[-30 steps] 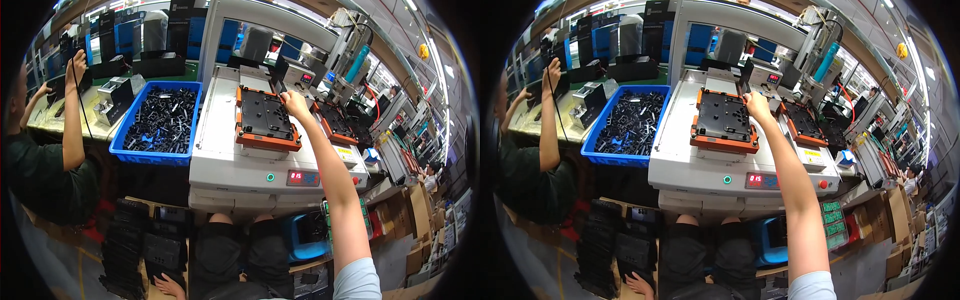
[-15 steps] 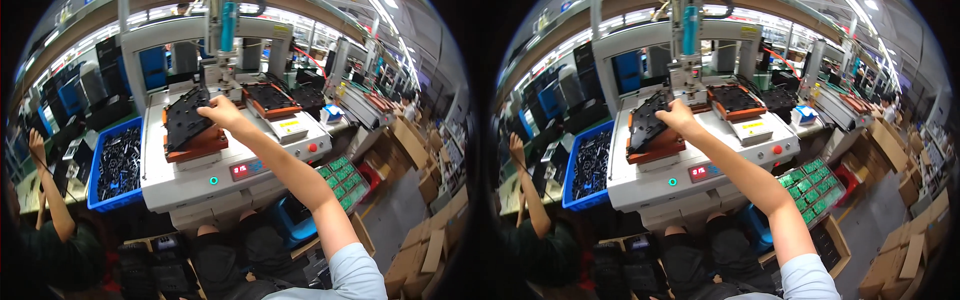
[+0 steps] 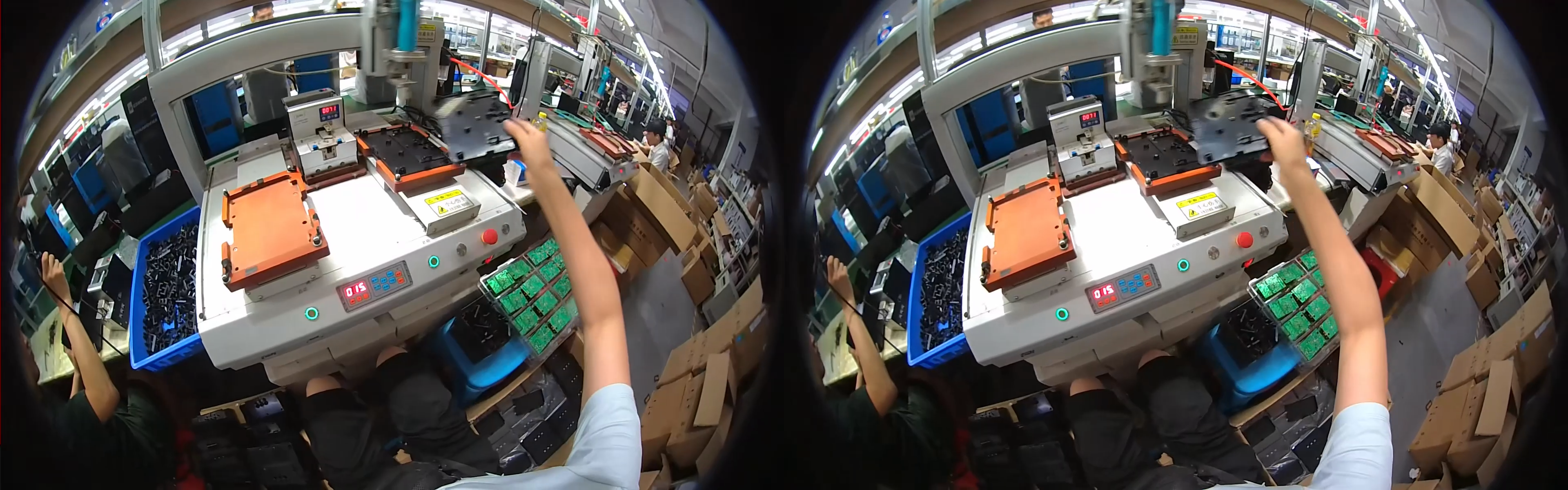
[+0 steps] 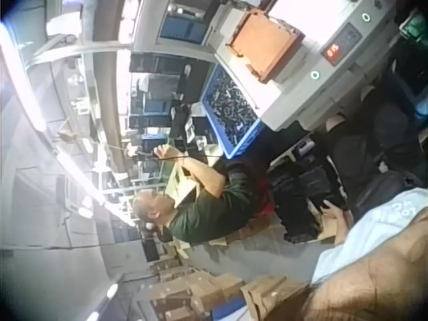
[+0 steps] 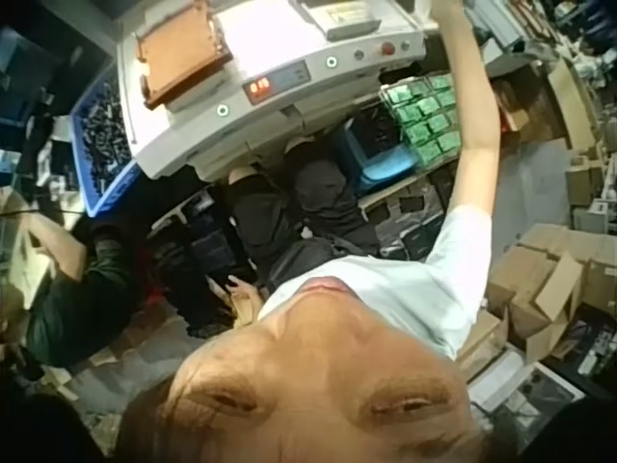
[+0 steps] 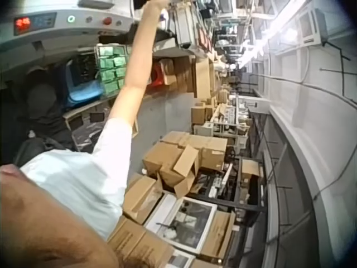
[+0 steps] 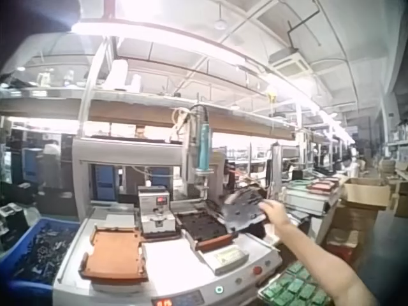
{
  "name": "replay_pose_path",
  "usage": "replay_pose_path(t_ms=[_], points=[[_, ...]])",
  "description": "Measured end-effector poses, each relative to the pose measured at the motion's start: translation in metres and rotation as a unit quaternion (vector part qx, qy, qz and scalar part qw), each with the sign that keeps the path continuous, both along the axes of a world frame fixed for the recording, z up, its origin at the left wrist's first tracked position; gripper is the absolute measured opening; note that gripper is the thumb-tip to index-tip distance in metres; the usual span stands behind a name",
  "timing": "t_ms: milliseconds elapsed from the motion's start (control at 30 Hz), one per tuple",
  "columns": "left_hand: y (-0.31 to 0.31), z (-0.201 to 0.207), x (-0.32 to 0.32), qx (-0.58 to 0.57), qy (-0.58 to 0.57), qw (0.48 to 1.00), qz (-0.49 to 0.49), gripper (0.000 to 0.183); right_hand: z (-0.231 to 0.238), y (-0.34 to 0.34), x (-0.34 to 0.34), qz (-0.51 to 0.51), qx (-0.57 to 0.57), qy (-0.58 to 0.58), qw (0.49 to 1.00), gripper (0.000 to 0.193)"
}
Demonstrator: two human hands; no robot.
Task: Operating a manufacturing machine to assemble electronic components by placing them into a jig.
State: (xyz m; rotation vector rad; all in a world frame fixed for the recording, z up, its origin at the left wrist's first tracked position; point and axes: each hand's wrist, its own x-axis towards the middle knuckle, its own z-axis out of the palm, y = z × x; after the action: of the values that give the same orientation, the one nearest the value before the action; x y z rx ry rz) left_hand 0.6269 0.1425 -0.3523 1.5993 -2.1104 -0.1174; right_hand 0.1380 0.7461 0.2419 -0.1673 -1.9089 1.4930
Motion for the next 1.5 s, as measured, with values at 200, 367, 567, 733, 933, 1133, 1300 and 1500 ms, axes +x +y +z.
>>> replay_pose_path(t_ms=[200,367,567,733,933,1133,1300,1500], points=[[0.004,0.066,0.006,0.317,0.044,0.947,-0.010,0.079,-0.034,0.129,-0.101,-0.098,0.109,-0.079,0.986,0.032],[0.004,0.050,0.007,0.413,0.098,0.905,-0.008,0.091,-0.069,0.164,-0.143,-0.193,0.255,-0.098,0.942,0.041],[0.005,0.048,0.013,0.470,0.226,0.853,0.023,0.076,-0.072,0.132,-0.109,-0.281,0.332,-0.032,0.900,0.045],[-0.047,0.017,0.046,0.568,0.321,0.757,0.033,0.048,-0.101,0.045,0.037,-0.248,0.274,0.113,0.922,0.028],[-0.056,0.050,0.019,0.733,0.356,0.574,0.078,0.054,-0.296,0.022,0.163,-0.113,0.306,-0.144,0.934,0.021],[-0.027,0.090,0.060,0.396,0.078,0.846,-0.348,0.088,-0.398,0.005,0.183,0.008,0.427,-0.302,0.852,0.036],[-0.010,0.089,0.060,0.548,0.364,0.752,-0.049,0.060,-0.444,0.068,0.167,-0.009,0.488,-0.268,0.830,0.033],[0.006,0.156,0.047,0.520,0.526,0.672,-0.012,0.050,-0.432,0.057,0.162,0.009,0.375,-0.310,0.873,0.028]])
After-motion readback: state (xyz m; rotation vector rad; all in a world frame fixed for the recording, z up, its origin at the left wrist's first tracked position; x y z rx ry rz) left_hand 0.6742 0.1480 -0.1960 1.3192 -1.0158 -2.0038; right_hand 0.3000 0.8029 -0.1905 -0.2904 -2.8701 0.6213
